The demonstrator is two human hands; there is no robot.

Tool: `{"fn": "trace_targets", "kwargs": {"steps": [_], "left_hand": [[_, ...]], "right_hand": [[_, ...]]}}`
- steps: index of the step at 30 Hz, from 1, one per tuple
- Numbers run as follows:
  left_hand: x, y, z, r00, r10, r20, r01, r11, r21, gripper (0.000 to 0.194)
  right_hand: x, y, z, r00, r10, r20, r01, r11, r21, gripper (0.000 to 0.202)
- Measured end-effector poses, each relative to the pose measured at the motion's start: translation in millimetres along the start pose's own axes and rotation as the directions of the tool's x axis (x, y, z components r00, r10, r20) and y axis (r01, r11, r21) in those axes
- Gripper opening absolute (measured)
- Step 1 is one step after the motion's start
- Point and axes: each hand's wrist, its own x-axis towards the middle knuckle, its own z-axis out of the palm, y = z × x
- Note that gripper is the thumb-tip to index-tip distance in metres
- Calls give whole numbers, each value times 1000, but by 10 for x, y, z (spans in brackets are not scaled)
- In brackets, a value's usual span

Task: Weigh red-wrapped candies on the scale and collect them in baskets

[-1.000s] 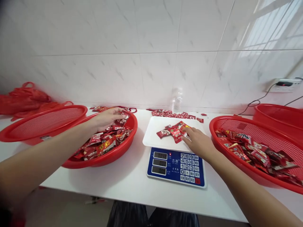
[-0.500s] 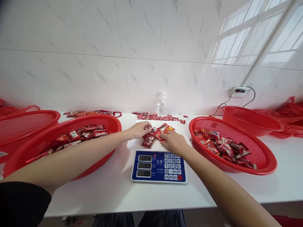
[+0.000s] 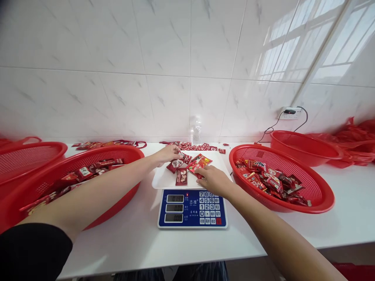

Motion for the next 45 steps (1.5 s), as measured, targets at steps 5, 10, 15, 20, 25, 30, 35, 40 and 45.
{"fn": "trace_targets", "kwargs": {"steps": [5, 10, 15, 20, 25, 30, 35, 40, 45], "left_hand": [[-100, -4, -275, 999, -40, -14, 35, 972, -231, 24], [-263, 18, -277, 993, -111, 25, 112, 908, -404, 21], [-318, 89, -187, 993, -111, 50, 121, 854, -507, 17], [-318, 144, -347, 996, -85, -42, 45, 818, -574, 17], [-462, 65, -686, 990, -95, -105, 17, 818, -575, 15], [-775, -127, -1149, 968, -152, -198, 16, 829, -559, 17], [-1172, -368, -1580, 954, -232, -187, 147, 913, -381, 20], [-1386, -646, -1867, 932, -354, 81, 357, 934, -22, 31], [-1412, -801, -2017, 895, -383, 229, 256, 860, 441, 40]], "right_hand": [[61, -41, 21, 1000, -6, -24, 6, 1000, -16, 37], [106, -126, 20, 998, -9, -65, 8, 1000, -24, 37], [117, -189, 14, 995, -11, -100, 6, 999, -47, 36], [139, -253, 42, 990, -25, -137, 16, 998, -62, 38], [175, -300, 70, 984, -144, -107, 133, 986, -104, 56], [65, -241, 70, 974, -154, -166, 149, 988, -41, 52], [-201, -145, 94, 966, -129, -224, 138, 990, 25, 50], [-404, -139, 122, 963, -72, -260, 85, 996, 40, 50], [-470, -141, 143, 970, -88, -225, 100, 994, 39, 50]]}}
